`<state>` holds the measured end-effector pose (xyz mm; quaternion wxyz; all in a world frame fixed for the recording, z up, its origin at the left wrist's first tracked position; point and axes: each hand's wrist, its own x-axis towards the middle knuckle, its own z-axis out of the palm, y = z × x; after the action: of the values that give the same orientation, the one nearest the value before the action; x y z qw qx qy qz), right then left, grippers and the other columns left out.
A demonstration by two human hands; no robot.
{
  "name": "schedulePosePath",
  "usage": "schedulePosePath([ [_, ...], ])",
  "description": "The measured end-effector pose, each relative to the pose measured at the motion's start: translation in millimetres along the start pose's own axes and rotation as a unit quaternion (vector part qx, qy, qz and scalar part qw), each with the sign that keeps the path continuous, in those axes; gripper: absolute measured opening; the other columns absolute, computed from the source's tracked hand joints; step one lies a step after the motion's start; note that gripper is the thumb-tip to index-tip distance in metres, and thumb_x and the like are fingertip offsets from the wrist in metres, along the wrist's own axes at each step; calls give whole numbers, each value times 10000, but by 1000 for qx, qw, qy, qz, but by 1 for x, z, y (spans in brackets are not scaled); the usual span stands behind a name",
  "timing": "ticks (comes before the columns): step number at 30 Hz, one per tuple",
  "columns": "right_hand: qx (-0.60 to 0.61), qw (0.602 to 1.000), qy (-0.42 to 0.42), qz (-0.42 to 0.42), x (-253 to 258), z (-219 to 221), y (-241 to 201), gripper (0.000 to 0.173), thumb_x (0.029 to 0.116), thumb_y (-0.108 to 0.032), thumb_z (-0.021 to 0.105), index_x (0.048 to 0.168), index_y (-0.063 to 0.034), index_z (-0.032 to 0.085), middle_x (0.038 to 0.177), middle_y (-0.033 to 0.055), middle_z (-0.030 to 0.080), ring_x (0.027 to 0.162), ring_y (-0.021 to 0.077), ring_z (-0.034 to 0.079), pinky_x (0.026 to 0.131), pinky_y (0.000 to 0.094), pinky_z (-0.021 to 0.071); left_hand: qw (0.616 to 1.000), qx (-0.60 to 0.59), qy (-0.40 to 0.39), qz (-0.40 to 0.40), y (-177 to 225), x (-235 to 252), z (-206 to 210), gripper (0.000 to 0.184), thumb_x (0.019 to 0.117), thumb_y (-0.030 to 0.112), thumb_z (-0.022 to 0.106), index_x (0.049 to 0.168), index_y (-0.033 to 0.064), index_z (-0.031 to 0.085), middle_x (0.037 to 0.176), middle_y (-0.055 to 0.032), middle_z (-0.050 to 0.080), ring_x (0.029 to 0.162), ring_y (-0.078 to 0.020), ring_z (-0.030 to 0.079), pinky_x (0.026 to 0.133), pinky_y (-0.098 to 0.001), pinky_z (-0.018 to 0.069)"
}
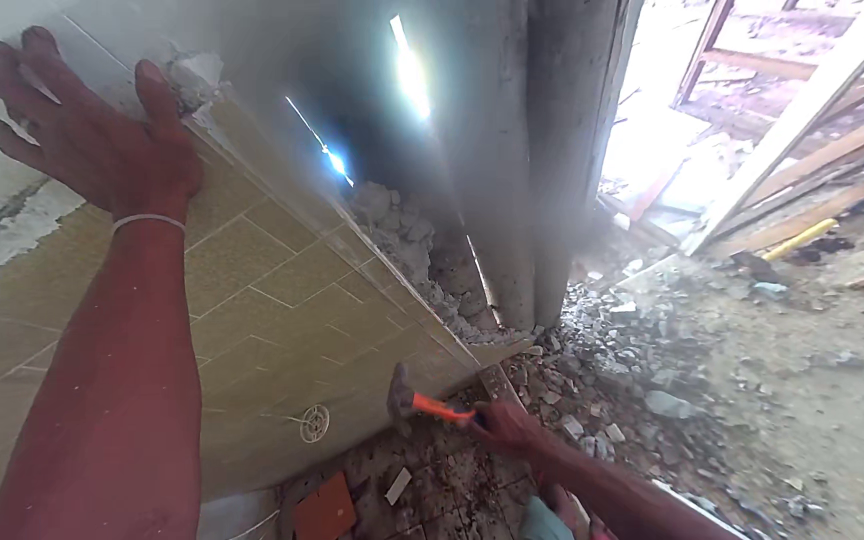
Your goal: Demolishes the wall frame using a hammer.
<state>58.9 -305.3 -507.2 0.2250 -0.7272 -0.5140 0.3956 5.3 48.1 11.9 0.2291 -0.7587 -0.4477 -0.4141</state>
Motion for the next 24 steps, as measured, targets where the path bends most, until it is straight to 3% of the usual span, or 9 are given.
schedulePosePath([
  [3, -120, 959, 98, -239, -17, -29, -28, 872, 919, -864, 285, 929, -91, 686, 691, 109, 667, 679, 306, 707, 615, 542, 570, 1000, -1, 3, -6, 4, -2, -2, 920, 916, 827, 261, 1612, 229, 314, 1678, -125, 272, 1530, -331, 294, 1183, -699, 142],
  [5, -180, 846, 246, -437, -12, -63, -51, 826, 901, -884, 279, 785, -141, 622, 598, 42, 597, 537, 228, 644, 456, 442, 516, 1000, 2, 12, -5, 3, -4, -2, 915, 920, 824, 265, 1608, 224, 328, 1673, -137, 282, 1525, -347, 301, 1180, -702, 145],
  [8, -219, 725, 328, -565, 3, -128, -83, 839, 862, -915, 288, 810, -141, 607, 635, 64, 592, 558, 251, 616, 469, 432, 498, 1000, 5, 26, 4, 5, -6, -3, 888, 940, 797, 276, 1599, 206, 343, 1661, -155, 305, 1521, -368, 306, 1174, -708, 147],
  [10, -220, 756, 339, -515, 32, -159, -70, 813, 887, -866, 320, 810, -122, 637, 661, 84, 634, 594, 266, 656, 495, 465, 523, 999, 8, 37, 8, 5, -5, -4, 868, 942, 791, 287, 1588, 216, 356, 1653, -137, 328, 1513, -357, 322, 1172, -699, 157],
  [12, -140, 918, 252, -271, 57, -161, -42, 763, 944, -755, 375, 919, -70, 711, 781, 132, 708, 744, 318, 721, 640, 570, 566, 999, 12, 37, 7, 3, -5, -3, 873, 937, 801, 282, 1592, 228, 347, 1656, -118, 327, 1518, -342, 317, 1179, -692, 154],
  [14, -4, 978, 202, -48, 67, -150, -36, 828, 934, -828, 312, 963, -100, 705, 821, 119, 690, 804, 309, 702, 726, 590, 563, 1000, 7, 30, 1, 7, -8, -5, 883, 930, 813, 278, 1600, 240, 333, 1664, -110, 313, 1532, -321, 296, 1192, -678, 140],
  [19, 221, 940, 248, 76, 28, -92, -28, 738, 961, -779, 406, 868, -98, 676, 667, 74, 579, 611, 242, 595, 595, 503, 512, 1000, 3, 31, 2, 6, -9, -4, 873, 931, 804, 290, 1581, 224, 356, 1652, -127, 321, 1515, -336, 320, 1176, -688, 162],
  [22, 187, 930, 312, 44, 0, -105, -44, 615, 999, -661, 461, 1082, -90, 673, 755, 70, 643, 693, 231, 653, 659, 492, 554, 999, -6, 31, -1, 7, -8, -7, 840, 944, 766, 328, 1573, 211, 371, 1653, -138, 314, 1511, -355, 322, 1171, -699, 156],
  [24, 175, 919, 350, -50, -13, -131, -69, 503, 1015, -472, 552, 1265, -37, 585, 868, 67, 679, 730, 206, 678, 683, 446, 593, 1000, -13, 28, -3, 6, -8, -5, 846, 940, 764, 334, 1584, 217, 353, 1658, -132, 302, 1516, -345, 313, 1176, -702, 139],
])
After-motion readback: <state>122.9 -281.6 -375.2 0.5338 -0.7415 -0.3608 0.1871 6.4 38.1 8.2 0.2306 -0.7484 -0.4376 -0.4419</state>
